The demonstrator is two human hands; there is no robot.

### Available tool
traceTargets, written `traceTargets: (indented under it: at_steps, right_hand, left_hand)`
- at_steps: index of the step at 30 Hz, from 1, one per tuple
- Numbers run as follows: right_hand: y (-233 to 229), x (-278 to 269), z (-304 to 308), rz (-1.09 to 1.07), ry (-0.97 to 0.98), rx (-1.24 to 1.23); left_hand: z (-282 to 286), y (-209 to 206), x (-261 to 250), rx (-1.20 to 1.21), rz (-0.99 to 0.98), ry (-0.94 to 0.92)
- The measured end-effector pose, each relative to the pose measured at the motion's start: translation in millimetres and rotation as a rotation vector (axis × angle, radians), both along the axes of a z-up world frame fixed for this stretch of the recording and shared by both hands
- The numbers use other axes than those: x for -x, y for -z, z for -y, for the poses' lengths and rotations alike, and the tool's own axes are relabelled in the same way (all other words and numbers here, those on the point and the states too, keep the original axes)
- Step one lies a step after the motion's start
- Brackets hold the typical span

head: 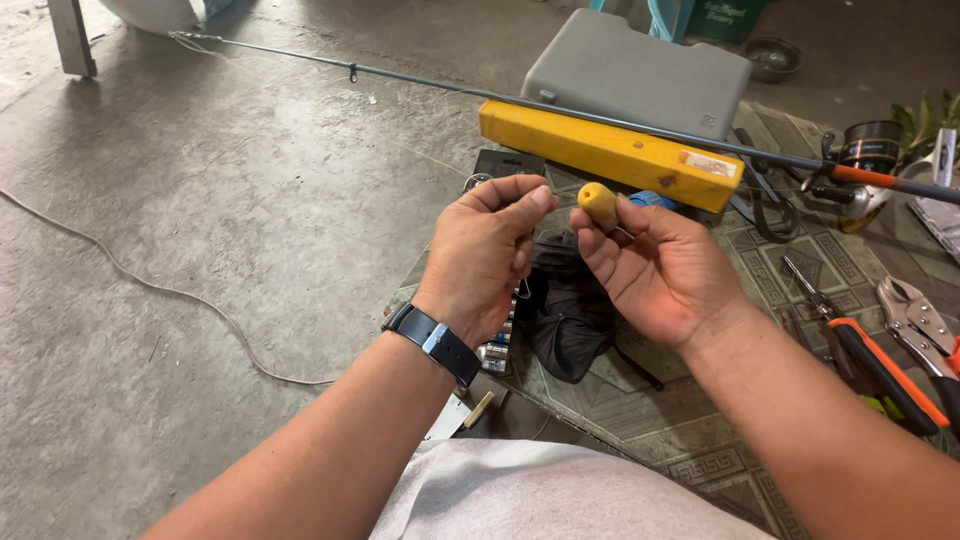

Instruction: The person assembles a fishing rig by threading a line through a yellow cylindrical float, attaching a metal swivel, and securing the components with pliers. The person repeatedly adjusts the line and float, using tools to tighten connections.

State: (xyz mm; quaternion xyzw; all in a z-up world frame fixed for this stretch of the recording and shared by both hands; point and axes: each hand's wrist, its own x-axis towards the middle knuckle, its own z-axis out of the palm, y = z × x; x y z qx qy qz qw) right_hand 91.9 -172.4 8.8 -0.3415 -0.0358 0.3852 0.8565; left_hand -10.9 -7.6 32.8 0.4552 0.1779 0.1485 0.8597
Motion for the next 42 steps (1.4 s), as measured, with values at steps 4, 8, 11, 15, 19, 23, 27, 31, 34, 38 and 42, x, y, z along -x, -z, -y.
traceTargets:
  at_steps: [4,8,11,15,19,23,27,31,34,38,42]
  right_hand:
    - [1.4,3.9,4.5,-0.003,-0.013,-0.022]
    - [3.1,6.9,5.7,-0.001,-0.019,-0.054]
    - [3.4,6.6,5.3,0.008,-0.008,-0.061]
    - [3.7,4.2,4.0,0.026,-0.022,-0.064]
    - [3.7,3.9,1.5,0.034,-0.028,-0.043]
    - [2.8,6.8,-3.0,0.045,-0.021,0.024]
    - [0.7,10.1,-5.6,0.045,-0.021,0.015]
    - [-2.6,10.6,-5.9,0.125,-0.037,0.014]
    - [-5.2,9.6,-7.0,0.198,-0.001,0.069]
    - [-8.8,9.3,-7.9,0.246,0.045,0.125]
    - [-11.5,9.0,-8.4,0.281,0.062,0.175]
  left_hand:
    - [-0.7,-1.8,-3.4,-0.055,-0.003,0.008]
    - [0.0,-2.4,-6.7,-0.117,-0.008,0.018]
    - [-0.5,-2.5,-6.6,-0.165,-0.012,0.015]
    - [-1.9,-2.4,-4.6,-0.235,-0.007,0.016]
    - [-3.8,-2.8,-5.3,-0.305,-0.040,-0.026]
    - [-5.5,-4.1,-5.8,-0.334,-0.027,-0.059]
    - [-7.3,-5.0,-4.0,-0.421,-0.041,-0.018]
    - [-6.6,-4.8,-2.0,-0.435,-0.006,0.002]
    - [-4.9,-5.1,-2.7,-0.466,-0.006,-0.001]
    - [-3.5,-6.5,-2.3,-0.604,-0.121,-0.017]
    - [-5.4,-8.1,-3.1,-0.663,-0.096,-0.042]
